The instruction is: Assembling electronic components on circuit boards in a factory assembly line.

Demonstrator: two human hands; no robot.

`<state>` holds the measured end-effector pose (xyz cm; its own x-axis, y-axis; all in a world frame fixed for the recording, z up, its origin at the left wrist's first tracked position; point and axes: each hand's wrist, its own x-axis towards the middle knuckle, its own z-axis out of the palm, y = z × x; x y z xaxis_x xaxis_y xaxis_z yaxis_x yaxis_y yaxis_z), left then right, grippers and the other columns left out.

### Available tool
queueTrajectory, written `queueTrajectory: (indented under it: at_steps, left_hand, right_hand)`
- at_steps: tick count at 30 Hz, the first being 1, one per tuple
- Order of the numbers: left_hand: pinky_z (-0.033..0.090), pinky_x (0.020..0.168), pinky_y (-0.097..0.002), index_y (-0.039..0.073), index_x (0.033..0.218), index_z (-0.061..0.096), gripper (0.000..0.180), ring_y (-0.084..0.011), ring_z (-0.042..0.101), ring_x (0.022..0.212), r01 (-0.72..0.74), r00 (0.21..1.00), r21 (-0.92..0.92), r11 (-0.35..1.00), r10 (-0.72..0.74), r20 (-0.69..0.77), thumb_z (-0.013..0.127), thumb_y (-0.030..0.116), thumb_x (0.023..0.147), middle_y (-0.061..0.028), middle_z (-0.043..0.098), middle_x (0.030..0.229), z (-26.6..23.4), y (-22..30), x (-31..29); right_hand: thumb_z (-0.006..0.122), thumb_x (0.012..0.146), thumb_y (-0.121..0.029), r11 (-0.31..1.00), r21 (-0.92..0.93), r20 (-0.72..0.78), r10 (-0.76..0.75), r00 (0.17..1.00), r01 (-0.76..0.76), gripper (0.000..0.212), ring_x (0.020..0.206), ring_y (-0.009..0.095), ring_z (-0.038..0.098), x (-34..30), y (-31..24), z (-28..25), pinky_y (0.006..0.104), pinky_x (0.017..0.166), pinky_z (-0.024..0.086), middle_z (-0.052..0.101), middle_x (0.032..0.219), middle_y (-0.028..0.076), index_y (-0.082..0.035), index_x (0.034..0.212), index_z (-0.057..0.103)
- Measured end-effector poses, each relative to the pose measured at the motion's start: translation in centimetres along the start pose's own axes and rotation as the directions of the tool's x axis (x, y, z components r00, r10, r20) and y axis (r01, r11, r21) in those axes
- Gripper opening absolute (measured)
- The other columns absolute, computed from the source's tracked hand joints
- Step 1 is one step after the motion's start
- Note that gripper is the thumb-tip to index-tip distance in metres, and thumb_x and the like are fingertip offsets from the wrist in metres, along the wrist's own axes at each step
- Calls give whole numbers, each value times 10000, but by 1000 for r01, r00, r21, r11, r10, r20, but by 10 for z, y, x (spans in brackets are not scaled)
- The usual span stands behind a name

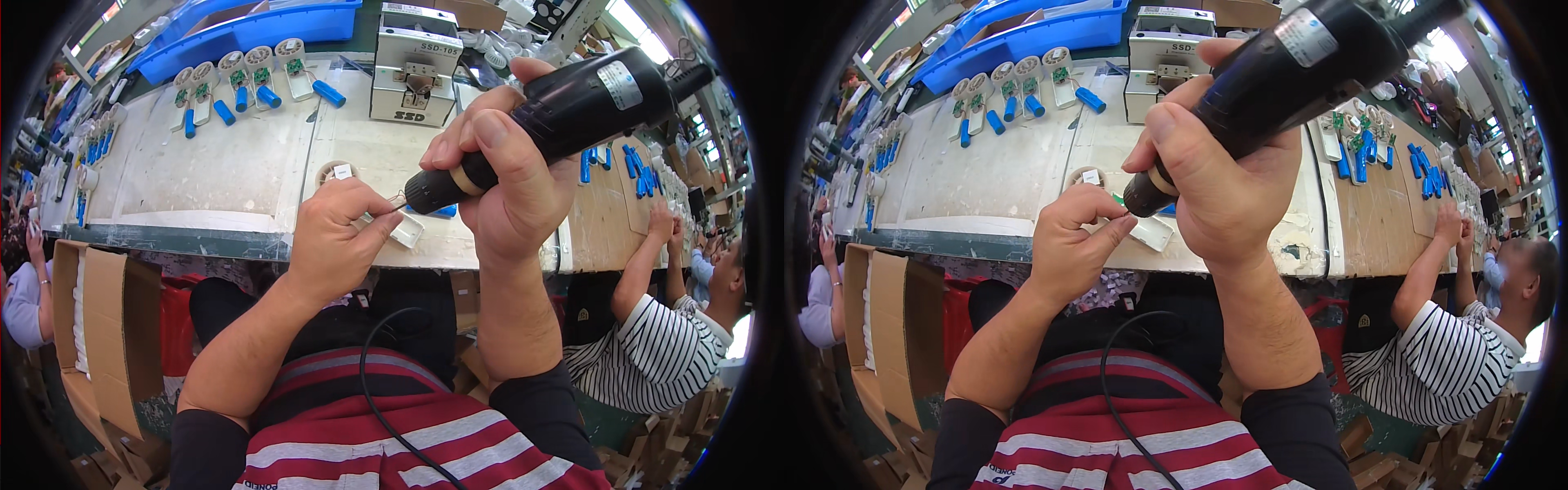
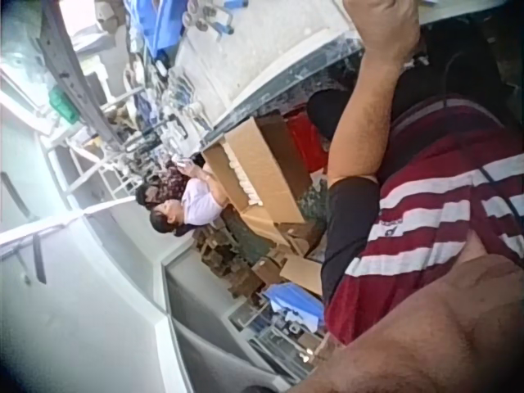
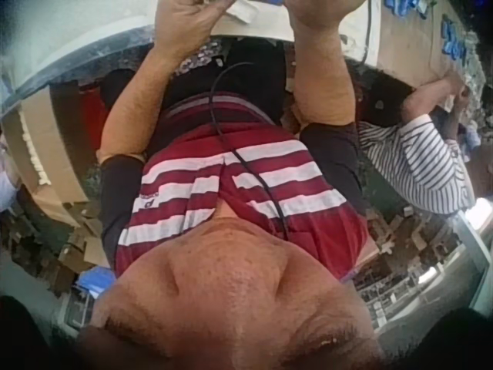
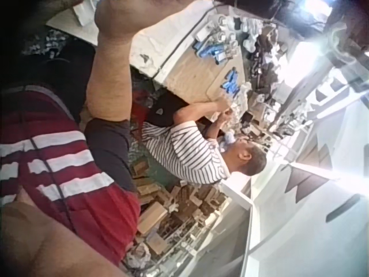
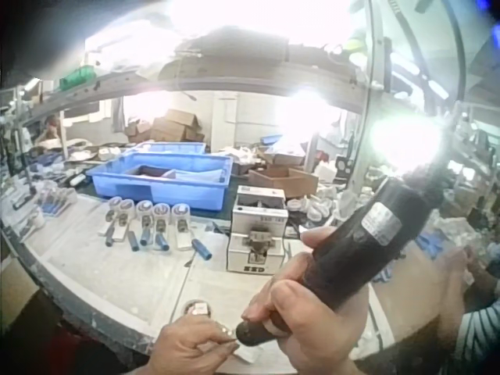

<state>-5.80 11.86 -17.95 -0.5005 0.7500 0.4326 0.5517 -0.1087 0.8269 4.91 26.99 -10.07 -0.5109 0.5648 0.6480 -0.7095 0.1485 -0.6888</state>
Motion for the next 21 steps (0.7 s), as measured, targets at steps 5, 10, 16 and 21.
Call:
queueTrajectory:
  at_steps: [5,10,16,21]
  left_hand:
    - [516,809,-370,1,941,777,74,-237,676,885,-68,996,4,998,68,66,836,12,898,-102,741,922,-1,0,0]
    - [524,815,-369,-1,950,782,88,-249,691,908,6,986,-69,998,5,166,841,31,894,-107,744,918,-1,5,0]
    - [516,789,-368,8,980,781,126,-267,686,879,-3,978,33,999,-4,208,840,61,882,-107,741,929,3,-7,12]
    - [528,942,-420,26,1231,743,416,-326,676,1060,-98,953,187,977,38,300,850,67,831,-149,727,1141,1,-5,26]
  right_hand:
    - [633,981,-52,997,42,125,64,990,-70,582,678,227,694,6,1,-10,432,669,645,623,833,124,43,1513,415]
    - [649,966,-62,985,102,222,112,968,-138,628,674,238,704,8,1,-17,427,667,650,620,826,123,45,1538,413]
    - [682,961,-76,991,9,184,131,974,-135,611,650,258,710,20,16,-17,424,655,647,654,838,141,51,1514,454]
    - [826,904,-29,987,32,77,154,985,-157,585,677,238,741,39,28,-31,383,615,617,715,899,112,41,1400,525]
